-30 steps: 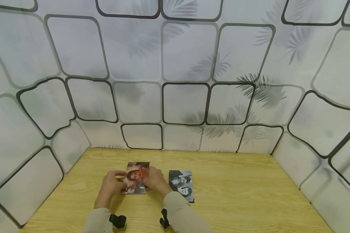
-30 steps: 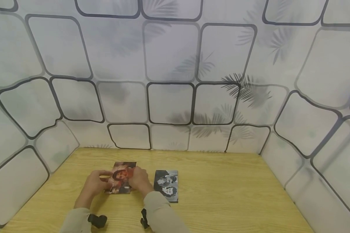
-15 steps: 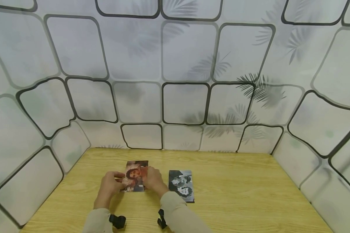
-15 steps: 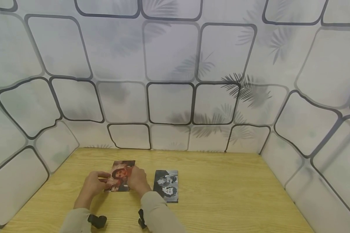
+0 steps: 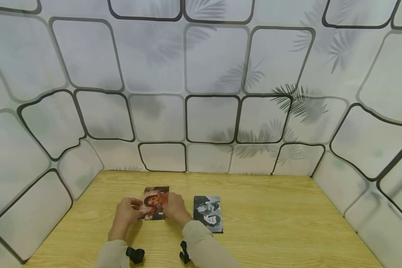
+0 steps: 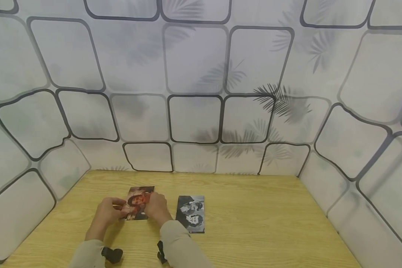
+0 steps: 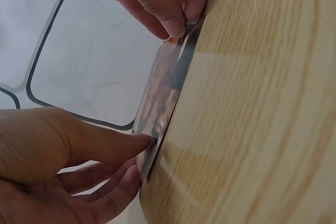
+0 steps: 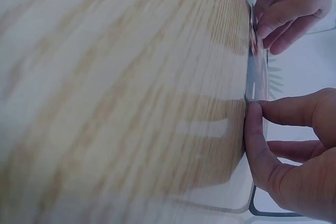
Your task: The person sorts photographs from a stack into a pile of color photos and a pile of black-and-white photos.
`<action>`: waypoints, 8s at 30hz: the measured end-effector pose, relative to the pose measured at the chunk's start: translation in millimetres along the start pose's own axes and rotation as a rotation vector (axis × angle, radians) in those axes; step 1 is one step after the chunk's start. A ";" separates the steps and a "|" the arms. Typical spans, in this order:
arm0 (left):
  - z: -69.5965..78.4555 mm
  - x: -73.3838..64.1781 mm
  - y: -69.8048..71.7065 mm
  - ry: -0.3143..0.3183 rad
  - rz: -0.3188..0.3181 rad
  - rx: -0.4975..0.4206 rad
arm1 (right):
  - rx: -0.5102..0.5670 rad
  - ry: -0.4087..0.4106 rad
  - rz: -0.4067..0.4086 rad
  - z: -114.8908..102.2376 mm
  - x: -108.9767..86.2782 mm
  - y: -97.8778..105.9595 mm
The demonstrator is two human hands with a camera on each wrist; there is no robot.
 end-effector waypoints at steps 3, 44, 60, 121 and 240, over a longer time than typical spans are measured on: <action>-0.8 -0.1 -0.9 -0.004 0.001 0.004 | 0.004 -0.015 0.000 -0.8 -0.6 -0.3; 53.6 -15.9 -39.5 -0.127 -0.081 -0.071 | 0.037 0.016 -0.100 28.5 -10.6 47.8; 61.2 -21.3 -69.2 -0.233 -0.112 -0.059 | 0.010 0.023 -0.051 54.7 -25.3 74.6; 53.2 -30.7 -131.2 -0.294 -0.312 -0.120 | 0.227 -0.201 -0.060 163.5 -55.8 81.3; 98.7 -41.8 -192.0 -0.335 -0.406 -0.306 | 0.261 -0.171 -0.035 207.8 -81.2 157.7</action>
Point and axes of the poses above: each hand's wrist, its own x-axis towards the middle knuckle, its own y-axis out of the back of the hand, z = x × y, the point moved 1 cm from there along x, towards the middle knuckle, and after that the axes turned 15 degrees about -x, right-handed, at the moved point
